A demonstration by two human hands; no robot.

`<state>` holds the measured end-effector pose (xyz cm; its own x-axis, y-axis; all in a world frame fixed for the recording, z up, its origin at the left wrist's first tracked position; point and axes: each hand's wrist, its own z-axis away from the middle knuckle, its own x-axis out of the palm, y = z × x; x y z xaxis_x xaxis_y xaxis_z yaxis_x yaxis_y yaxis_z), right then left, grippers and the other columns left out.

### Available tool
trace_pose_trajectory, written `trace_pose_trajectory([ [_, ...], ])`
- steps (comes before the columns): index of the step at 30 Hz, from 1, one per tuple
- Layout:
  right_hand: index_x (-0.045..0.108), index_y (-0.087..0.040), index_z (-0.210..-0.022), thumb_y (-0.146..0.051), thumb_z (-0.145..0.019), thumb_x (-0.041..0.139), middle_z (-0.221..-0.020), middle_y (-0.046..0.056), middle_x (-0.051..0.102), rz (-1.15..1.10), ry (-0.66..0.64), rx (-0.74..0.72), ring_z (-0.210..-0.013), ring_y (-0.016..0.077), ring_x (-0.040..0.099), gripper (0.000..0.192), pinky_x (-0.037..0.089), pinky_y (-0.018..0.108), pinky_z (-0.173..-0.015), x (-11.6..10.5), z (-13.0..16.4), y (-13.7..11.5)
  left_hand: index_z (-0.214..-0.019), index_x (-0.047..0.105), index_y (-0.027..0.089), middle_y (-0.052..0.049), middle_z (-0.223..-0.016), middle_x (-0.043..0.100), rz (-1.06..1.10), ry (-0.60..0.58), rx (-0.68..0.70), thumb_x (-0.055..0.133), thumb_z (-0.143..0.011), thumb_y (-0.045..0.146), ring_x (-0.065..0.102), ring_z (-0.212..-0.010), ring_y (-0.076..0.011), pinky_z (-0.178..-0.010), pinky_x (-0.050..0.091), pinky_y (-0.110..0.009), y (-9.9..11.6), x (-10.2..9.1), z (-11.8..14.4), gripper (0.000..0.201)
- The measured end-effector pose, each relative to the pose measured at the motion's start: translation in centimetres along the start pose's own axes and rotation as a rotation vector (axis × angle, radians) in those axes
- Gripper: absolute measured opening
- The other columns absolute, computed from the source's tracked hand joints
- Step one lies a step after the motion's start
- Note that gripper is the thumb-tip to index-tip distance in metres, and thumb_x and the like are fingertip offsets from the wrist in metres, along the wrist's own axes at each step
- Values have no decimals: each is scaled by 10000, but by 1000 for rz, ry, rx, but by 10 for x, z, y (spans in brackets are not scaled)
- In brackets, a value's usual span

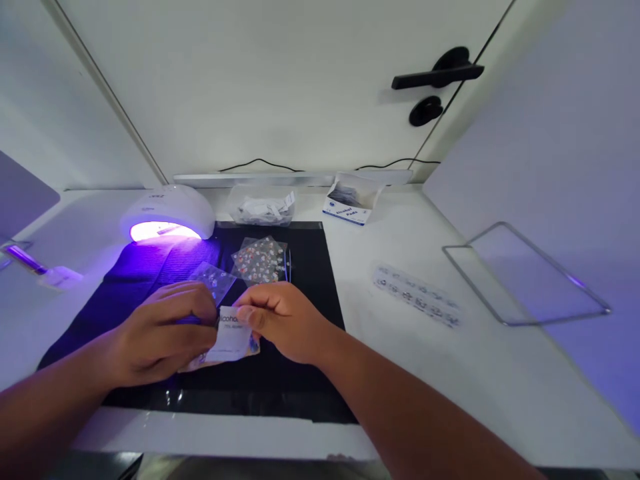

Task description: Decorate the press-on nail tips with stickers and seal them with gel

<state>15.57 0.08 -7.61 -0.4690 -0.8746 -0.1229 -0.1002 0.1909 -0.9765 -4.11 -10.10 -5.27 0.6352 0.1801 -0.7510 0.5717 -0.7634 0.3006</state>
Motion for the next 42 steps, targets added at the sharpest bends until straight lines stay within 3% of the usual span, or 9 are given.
trace_pose_trajectory([
  [5,537,-170,-675,-657,-872,529,-492,-52,484,-221,-74,167,-374,57,378,525,286,192,-352,-2,-2,7,-928,623,175,-18,-808,524,-1,139,-3,567,-944,136,532,-713,-134,-608,442,-282,-3,4,3,69],
  [13,531,-169,-655,-553,-837,633,-478,-76,453,-344,-84,251,-378,37,359,437,267,168,-354,2,1,6,-899,638,187,-8,-763,514,11,148,27,592,-939,161,545,-697,-137,-603,459,-288,-6,5,5,66],
  [19,483,-193,-651,-587,-802,649,-463,-94,411,-313,8,249,-373,46,330,454,272,190,-356,-5,-3,7,-973,661,221,-15,-862,548,-74,214,-10,619,-884,54,582,-810,-152,-681,502,-303,-10,-18,6,193],
  [23,425,-213,-660,-619,-846,565,-440,-117,339,-175,180,246,-365,50,292,468,282,207,-374,-16,-7,9,-963,693,248,-43,-1110,617,-97,360,-310,647,-865,74,597,-1048,-200,-882,505,-350,-21,-42,25,205],
  [26,435,-201,-673,-564,-931,488,-470,-104,353,8,341,265,-389,56,317,448,295,202,-391,-27,-12,6,-912,691,244,0,-942,684,22,353,-509,656,-881,145,637,-915,-162,-846,511,-303,-37,-46,43,110],
  [30,628,-135,-948,-416,-971,565,-811,2,639,320,526,332,-652,112,608,289,539,269,-599,-57,-36,-5,-852,688,203,2,-794,701,109,307,-573,655,-889,201,644,-728,-136,-665,523,-248,-52,-35,52,50],
  [33,607,-156,-1214,-366,-953,609,-1210,86,646,546,616,356,-1032,232,661,335,583,431,-866,-84,-74,-12,-819,675,189,3,-756,686,176,312,-600,642,-890,218,633,-691,-128,-633,529,-237,-55,-29,50,84],
  [38,591,-167,-1250,-348,-952,613,-1265,99,626,817,649,317,-1079,240,649,349,574,455,-901,-107,-132,-12,-892,657,190,6,-767,671,205,401,-638,649,-869,209,625,-689,-124,-624,535,-238,-58,-26,50,31],
  [42,605,-158,-1209,-362,-958,600,-1177,86,655,918,643,179,-1000,214,664,324,576,429,-863,-96,-116,-13,-989,593,199,11,-808,632,214,456,-642,653,-865,213,611,-704,-116,-653,545,-246,-63,-20,53,139],
])
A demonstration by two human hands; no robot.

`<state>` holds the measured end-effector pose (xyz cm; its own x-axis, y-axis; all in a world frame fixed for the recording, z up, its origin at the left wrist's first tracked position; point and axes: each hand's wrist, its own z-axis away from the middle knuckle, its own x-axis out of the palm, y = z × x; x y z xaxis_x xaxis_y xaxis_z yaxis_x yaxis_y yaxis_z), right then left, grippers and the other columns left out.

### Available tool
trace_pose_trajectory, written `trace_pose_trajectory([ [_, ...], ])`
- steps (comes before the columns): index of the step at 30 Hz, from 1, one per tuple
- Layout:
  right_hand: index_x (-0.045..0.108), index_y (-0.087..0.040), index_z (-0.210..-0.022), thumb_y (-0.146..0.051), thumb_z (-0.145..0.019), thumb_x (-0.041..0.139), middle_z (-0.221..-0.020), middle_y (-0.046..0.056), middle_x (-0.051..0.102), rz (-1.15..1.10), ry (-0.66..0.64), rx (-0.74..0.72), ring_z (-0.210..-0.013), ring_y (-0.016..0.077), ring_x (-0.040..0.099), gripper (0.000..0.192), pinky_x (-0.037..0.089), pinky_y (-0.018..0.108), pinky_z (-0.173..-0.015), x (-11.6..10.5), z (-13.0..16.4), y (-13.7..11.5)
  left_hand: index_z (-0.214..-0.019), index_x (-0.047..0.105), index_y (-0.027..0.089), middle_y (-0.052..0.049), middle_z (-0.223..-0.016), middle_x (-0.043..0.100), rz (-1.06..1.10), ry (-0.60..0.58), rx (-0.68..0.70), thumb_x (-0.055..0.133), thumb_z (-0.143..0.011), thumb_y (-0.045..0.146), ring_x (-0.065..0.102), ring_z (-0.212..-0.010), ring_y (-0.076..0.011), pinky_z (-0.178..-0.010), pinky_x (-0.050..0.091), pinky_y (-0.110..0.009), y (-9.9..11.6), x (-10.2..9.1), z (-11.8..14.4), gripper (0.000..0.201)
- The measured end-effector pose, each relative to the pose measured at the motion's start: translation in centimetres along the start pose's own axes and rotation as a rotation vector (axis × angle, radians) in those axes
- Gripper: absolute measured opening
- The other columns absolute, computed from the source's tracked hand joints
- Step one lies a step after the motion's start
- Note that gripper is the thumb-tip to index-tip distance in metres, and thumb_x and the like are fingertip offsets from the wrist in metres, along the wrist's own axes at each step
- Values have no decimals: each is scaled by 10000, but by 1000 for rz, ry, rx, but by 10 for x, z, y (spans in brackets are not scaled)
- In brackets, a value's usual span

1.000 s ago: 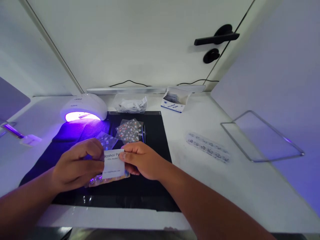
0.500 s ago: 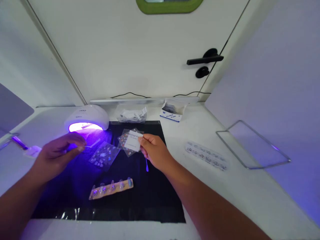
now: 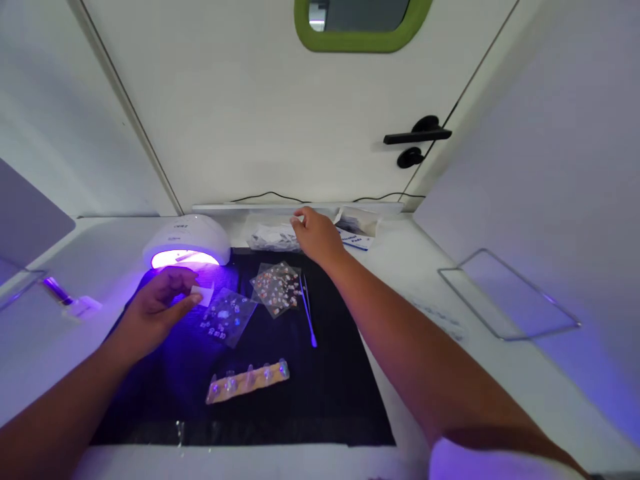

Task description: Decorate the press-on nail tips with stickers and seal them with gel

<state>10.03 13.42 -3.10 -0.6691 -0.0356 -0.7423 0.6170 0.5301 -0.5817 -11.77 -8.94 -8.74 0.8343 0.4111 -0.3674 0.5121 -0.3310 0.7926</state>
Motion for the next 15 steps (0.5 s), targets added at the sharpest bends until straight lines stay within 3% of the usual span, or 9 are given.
trace_pose_trajectory([
  [2,621,-154,-1189,-303,-960,563,-951,50,684,-16,0,-103,-843,187,654,279,549,408,-840,-9,33,2,-978,568,200,15,-809,612,14,-22,7,654,-860,212,596,-689,-109,-648,539,-244,-3,3,1,146],
  [4,661,-174,-1131,-272,-915,574,-880,42,672,-41,-26,-213,-800,185,629,253,531,383,-820,-21,78,5,-950,555,199,16,-806,600,22,-61,19,651,-861,216,586,-680,-107,-641,529,-241,-4,6,3,132],
  [10,710,-195,-1091,-284,-894,599,-1079,122,680,-40,-163,-435,-1012,256,621,243,541,428,-858,-35,215,6,-848,607,182,-1,-773,632,-14,-236,106,604,-900,232,596,-691,-121,-634,498,-241,10,13,4,71],
  [15,703,-166,-1177,-266,-883,589,-1201,170,676,140,-207,-400,-1184,342,562,331,524,563,-943,-21,265,-4,-865,670,173,-22,-807,679,-113,-361,216,612,-898,180,629,-762,-144,-713,504,-278,40,31,-4,67],
])
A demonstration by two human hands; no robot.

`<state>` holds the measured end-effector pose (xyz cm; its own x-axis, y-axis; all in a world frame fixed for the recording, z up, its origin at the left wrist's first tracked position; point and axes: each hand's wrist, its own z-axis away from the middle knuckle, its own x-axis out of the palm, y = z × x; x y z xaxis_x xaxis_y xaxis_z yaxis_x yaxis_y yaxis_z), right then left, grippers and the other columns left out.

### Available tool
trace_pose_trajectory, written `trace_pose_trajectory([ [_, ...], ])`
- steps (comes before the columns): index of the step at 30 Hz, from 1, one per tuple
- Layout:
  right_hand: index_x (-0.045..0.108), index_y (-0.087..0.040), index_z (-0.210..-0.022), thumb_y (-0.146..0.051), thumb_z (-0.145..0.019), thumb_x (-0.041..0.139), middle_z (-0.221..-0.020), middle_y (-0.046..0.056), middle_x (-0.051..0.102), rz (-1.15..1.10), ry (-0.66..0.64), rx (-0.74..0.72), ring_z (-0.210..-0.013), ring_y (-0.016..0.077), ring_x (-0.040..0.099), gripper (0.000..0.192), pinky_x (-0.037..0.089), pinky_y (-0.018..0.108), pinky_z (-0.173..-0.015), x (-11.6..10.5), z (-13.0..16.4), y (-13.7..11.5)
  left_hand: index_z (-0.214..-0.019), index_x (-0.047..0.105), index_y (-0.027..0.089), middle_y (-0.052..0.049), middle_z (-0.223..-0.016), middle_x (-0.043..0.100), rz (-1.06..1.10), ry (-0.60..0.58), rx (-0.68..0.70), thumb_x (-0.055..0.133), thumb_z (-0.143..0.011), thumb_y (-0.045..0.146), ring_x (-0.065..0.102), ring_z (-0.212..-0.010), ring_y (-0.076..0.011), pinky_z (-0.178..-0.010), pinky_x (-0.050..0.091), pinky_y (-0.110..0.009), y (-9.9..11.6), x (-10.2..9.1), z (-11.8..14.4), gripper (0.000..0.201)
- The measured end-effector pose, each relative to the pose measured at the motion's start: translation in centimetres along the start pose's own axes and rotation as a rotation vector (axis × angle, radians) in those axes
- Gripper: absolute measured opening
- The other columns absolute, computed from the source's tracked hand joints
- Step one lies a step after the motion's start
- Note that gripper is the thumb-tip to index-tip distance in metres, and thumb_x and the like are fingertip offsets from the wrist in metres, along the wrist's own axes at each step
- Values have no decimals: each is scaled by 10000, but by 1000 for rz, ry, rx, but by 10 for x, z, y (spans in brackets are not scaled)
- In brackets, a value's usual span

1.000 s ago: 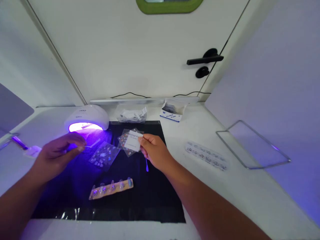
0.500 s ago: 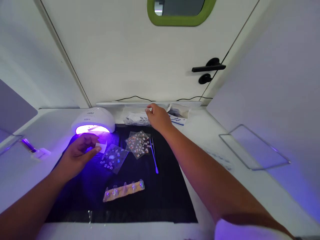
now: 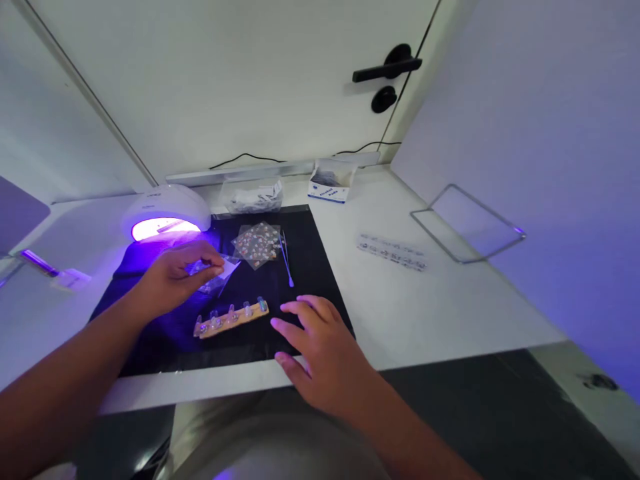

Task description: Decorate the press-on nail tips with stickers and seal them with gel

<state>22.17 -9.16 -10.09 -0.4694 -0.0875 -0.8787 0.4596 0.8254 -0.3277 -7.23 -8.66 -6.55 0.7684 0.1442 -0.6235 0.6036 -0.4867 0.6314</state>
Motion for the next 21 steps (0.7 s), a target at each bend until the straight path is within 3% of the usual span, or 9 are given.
trace_pose_trajectory([
  [7,585,-212,-1385,-444,-899,593,-1502,147,520,65,-159,63,-1388,408,423,539,341,671,-1136,13,-6,-16,-873,704,171,-41,-841,701,-110,-209,129,580,-933,151,655,-784,-148,-705,524,-275,32,27,-14,139],
  [11,504,-199,-1455,-508,-921,554,-1547,151,467,68,-187,64,-1424,416,382,619,300,658,-1168,20,-11,-20,-934,708,161,-62,-847,684,-211,-214,161,529,-953,116,634,-799,-174,-713,524,-307,30,33,-12,186],
  [16,479,-160,-1469,-515,-940,518,-1527,151,495,64,-191,75,-1429,422,373,639,294,655,-1176,26,-13,-22,-1170,635,108,-114,-934,698,-297,-245,191,530,-957,125,618,-869,-226,-770,526,-388,33,36,-8,238],
  [21,501,-113,-1445,-509,-967,454,-1474,153,553,70,-180,78,-1424,430,378,623,286,659,-1180,27,-12,-21,-929,685,139,-68,-823,689,-275,-355,199,580,-953,177,597,-793,-198,-711,507,-328,40,42,-5,115],
])
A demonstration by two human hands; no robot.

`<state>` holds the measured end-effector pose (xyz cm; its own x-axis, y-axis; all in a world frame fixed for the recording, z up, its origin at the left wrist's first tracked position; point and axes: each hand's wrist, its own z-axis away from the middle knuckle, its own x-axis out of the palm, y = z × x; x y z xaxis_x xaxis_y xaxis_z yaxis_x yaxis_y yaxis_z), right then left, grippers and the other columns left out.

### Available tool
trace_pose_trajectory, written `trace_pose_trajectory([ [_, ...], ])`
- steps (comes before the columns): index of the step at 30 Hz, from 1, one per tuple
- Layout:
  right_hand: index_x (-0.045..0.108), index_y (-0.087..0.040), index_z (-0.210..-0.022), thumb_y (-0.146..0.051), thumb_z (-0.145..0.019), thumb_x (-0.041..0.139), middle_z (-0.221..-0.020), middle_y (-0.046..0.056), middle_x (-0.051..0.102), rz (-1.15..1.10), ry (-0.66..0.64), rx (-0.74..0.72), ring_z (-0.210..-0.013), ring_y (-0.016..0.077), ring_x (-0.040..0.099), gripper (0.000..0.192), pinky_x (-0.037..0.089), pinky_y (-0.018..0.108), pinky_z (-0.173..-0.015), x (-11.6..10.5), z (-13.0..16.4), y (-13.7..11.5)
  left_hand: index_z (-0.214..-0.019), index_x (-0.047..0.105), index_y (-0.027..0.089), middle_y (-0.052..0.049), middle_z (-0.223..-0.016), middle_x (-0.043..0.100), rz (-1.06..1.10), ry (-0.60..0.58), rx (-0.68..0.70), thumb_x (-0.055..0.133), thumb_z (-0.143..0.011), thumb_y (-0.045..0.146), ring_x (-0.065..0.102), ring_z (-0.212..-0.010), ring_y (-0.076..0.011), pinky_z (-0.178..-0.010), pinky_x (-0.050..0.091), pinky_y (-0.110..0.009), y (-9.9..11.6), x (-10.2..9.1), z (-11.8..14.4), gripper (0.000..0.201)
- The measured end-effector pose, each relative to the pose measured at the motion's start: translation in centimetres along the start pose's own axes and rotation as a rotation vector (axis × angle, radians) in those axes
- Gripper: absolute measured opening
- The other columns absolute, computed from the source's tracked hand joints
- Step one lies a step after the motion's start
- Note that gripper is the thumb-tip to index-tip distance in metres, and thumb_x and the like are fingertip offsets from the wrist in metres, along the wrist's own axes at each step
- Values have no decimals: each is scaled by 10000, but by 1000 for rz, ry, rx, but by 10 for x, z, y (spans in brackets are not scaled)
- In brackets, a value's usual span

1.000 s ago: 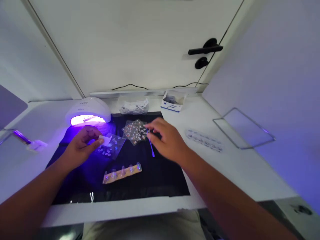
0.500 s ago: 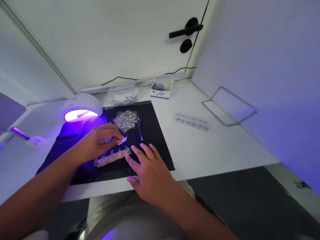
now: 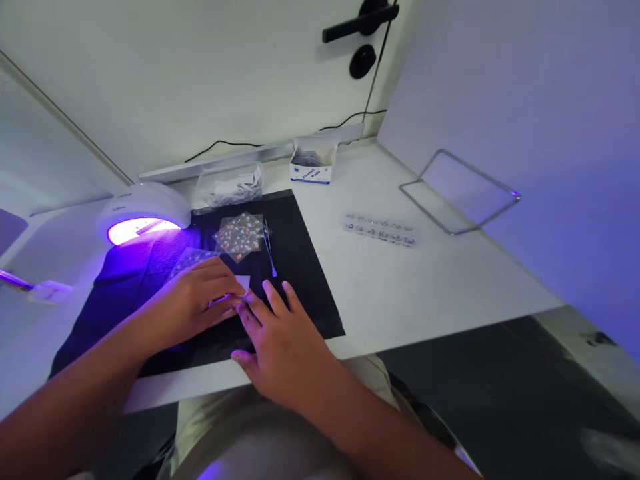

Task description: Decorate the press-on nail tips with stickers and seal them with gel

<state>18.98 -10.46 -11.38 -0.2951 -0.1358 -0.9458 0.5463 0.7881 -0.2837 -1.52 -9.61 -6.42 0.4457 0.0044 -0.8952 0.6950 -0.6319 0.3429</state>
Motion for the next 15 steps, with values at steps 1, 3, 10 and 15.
trace_pose_trajectory([
  [1,508,-113,-1439,-507,-970,451,-1464,155,562,3,1,1,-1421,430,383,616,289,659,-1178,0,0,0,-897,689,146,-62,-810,686,3,-14,-2,586,-948,169,593,-798,-199,-714,502,-327,1,1,0,116],
  [3,526,-112,-1422,-504,-969,455,-1450,158,575,11,2,3,-1412,428,399,603,295,657,-1173,0,0,-1,-892,699,152,-57,-795,682,2,-36,-11,600,-936,150,585,-806,-204,-721,490,-336,1,2,0,108],
  [10,536,-115,-1410,-512,-975,452,-1458,147,571,26,4,6,-1408,412,412,594,297,636,-1172,-2,1,-3,-962,737,175,-51,-779,658,-5,-52,-11,606,-941,158,533,-805,-199,-726,449,-340,-1,4,5,133],
  [15,533,-122,-1416,-514,-975,452,-1469,144,562,24,-4,7,-1412,416,404,596,288,636,-1170,-3,1,-3,-957,742,190,-62,-910,675,9,-43,-6,616,-920,129,526,-883,-201,-790,445,-345,0,0,7,144],
])
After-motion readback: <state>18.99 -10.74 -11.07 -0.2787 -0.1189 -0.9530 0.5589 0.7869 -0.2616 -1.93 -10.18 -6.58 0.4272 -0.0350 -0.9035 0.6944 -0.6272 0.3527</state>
